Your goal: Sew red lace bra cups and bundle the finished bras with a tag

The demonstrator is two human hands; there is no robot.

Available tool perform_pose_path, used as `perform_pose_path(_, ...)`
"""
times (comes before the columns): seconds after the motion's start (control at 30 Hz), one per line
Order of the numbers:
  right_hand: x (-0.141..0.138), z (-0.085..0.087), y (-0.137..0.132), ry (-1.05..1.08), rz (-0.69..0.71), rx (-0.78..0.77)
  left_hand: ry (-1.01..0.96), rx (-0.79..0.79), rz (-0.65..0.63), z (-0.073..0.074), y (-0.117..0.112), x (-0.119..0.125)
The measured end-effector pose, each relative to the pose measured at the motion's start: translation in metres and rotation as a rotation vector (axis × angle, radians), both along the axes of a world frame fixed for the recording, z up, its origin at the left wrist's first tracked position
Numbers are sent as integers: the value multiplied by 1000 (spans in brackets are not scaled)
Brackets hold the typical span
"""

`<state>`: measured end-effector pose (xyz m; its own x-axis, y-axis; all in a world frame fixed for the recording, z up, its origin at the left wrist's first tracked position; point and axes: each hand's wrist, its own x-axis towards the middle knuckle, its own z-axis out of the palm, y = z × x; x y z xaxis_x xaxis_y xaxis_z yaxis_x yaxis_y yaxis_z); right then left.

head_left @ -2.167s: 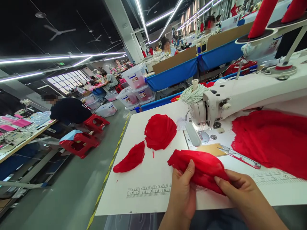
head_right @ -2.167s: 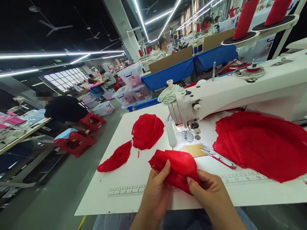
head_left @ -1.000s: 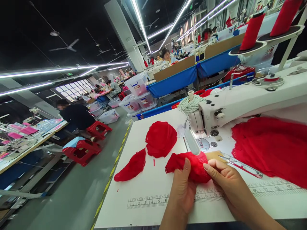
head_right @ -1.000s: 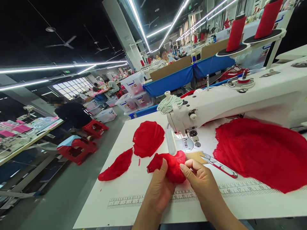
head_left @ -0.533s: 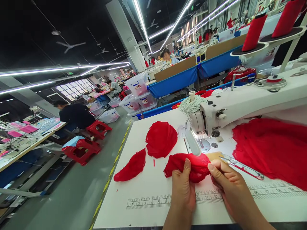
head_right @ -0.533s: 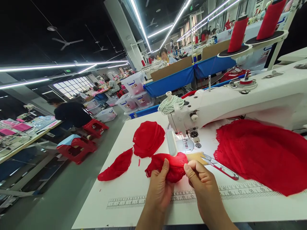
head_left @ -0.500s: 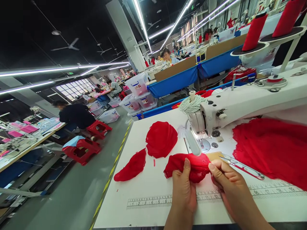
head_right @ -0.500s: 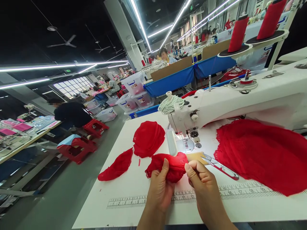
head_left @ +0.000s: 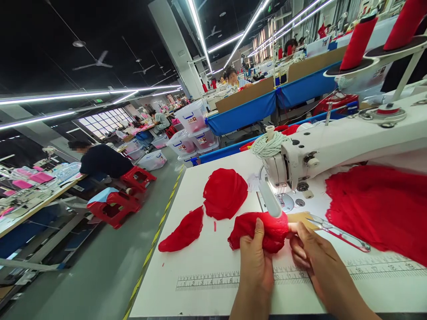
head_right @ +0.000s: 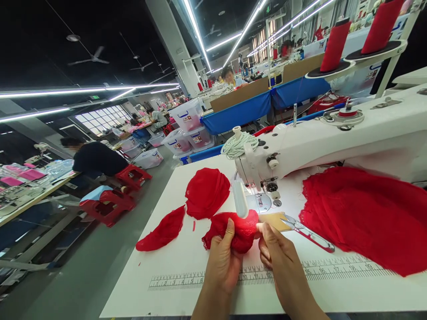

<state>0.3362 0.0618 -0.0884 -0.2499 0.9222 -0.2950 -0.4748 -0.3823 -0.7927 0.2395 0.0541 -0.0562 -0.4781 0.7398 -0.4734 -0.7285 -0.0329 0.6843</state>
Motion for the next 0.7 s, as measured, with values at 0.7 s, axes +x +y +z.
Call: perform_pose_path(0.7,3,6,-3,-68,48,106,49,42,-31,-2,-1,6)
